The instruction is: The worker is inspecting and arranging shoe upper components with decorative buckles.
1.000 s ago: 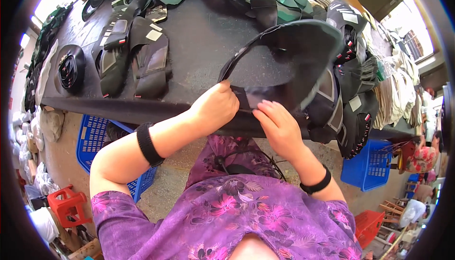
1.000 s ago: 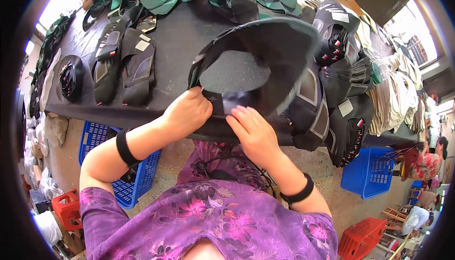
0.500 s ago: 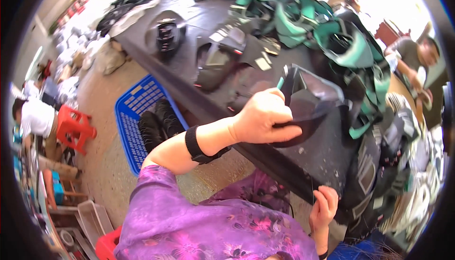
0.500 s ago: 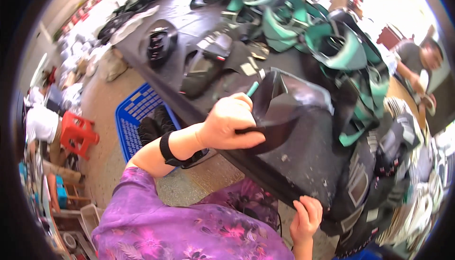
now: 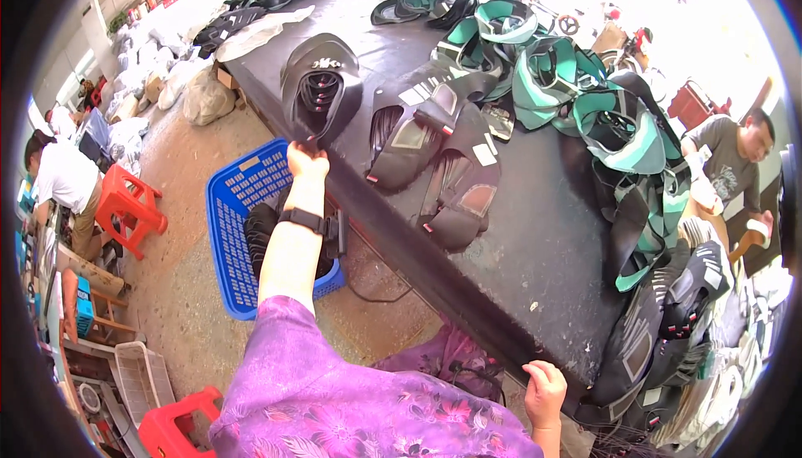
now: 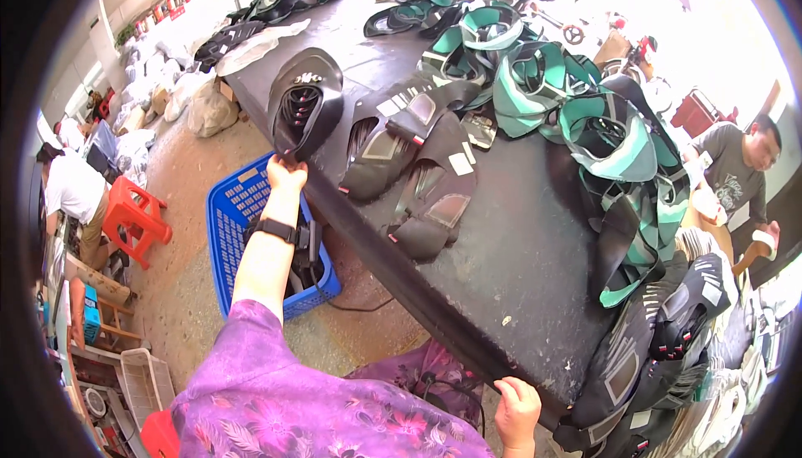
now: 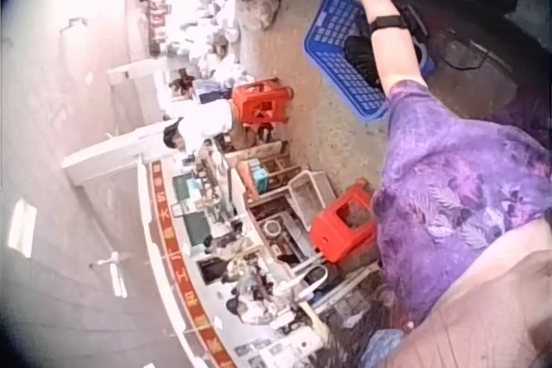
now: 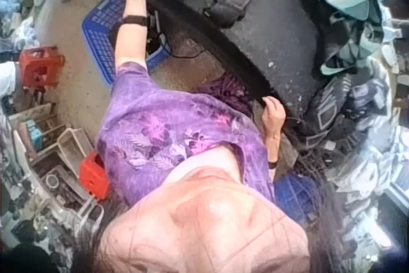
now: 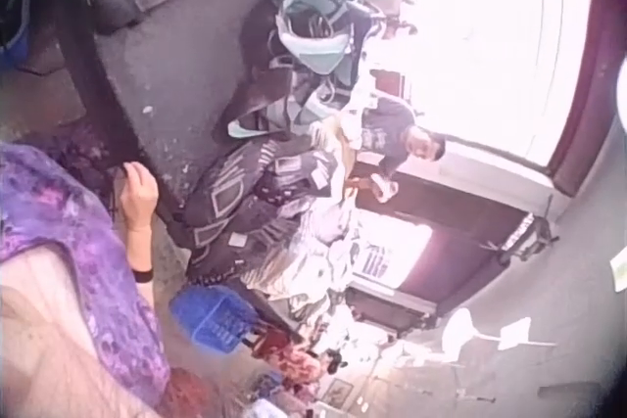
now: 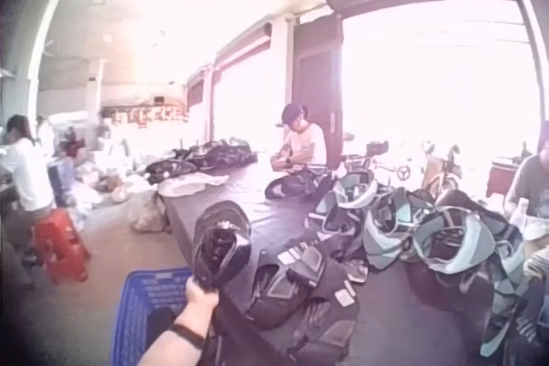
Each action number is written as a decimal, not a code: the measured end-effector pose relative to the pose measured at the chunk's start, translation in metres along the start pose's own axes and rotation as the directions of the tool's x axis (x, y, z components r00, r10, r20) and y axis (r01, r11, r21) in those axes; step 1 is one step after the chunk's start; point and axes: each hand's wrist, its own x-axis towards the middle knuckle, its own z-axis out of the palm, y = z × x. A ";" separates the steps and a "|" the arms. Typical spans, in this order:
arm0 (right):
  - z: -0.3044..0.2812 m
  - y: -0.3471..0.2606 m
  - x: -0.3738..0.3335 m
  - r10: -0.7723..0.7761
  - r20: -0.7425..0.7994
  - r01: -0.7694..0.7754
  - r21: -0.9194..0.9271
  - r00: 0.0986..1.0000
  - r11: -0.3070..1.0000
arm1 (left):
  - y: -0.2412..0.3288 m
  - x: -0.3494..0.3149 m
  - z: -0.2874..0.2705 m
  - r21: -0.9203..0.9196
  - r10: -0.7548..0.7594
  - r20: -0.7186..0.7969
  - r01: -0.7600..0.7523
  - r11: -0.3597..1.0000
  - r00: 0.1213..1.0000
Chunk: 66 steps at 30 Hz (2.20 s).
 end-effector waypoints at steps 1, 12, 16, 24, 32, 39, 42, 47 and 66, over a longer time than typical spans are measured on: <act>0.000 0.000 0.001 0.028 0.032 -0.028 -0.014 0.999 1.000 | -0.011 -0.019 0.014 0.025 0.026 0.014 -0.026 0.999 1.000; -0.028 0.004 0.051 -0.183 0.062 0.178 0.073 0.981 0.981 | 0.003 0.088 0.059 0.993 0.567 0.025 0.043 -0.107 0.823; -0.072 0.001 0.095 -0.116 -0.058 0.108 -0.132 0.992 0.985 | 0.001 0.077 0.056 0.948 0.617 -0.133 -0.081 0.306 0.776; -0.072 0.073 0.125 0.544 0.052 -0.466 -0.450 0.838 0.761 | -0.012 -0.024 0.043 0.737 0.629 0.200 -0.538 0.408 0.751; -0.037 0.110 0.132 0.482 -0.152 -0.470 -0.591 0.863 0.655 | -0.049 -0.245 0.024 0.503 -0.465 0.750 0.050 0.863 0.470; -0.077 0.000 0.115 0.111 -0.093 -0.112 -0.006 0.989 0.994 | -0.129 -0.316 -0.022 0.799 -0.979 0.147 0.566 0.204 0.144; -0.093 -0.039 0.075 -0.067 0.025 0.061 0.171 0.997 0.983 | -0.150 -0.312 -0.028 0.777 -0.988 0.139 0.626 0.066 -0.068; -0.089 -0.057 0.019 -0.053 0.147 0.044 0.063 0.988 0.997 | -0.158 -0.331 -0.016 0.787 -0.972 0.117 0.617 -0.035 -0.205; -0.047 0.003 -0.015 0.288 -0.192 -0.138 0.555 0.938 0.821 | -0.184 -0.326 -0.027 0.505 -0.732 0.679 -0.690 0.519 -0.054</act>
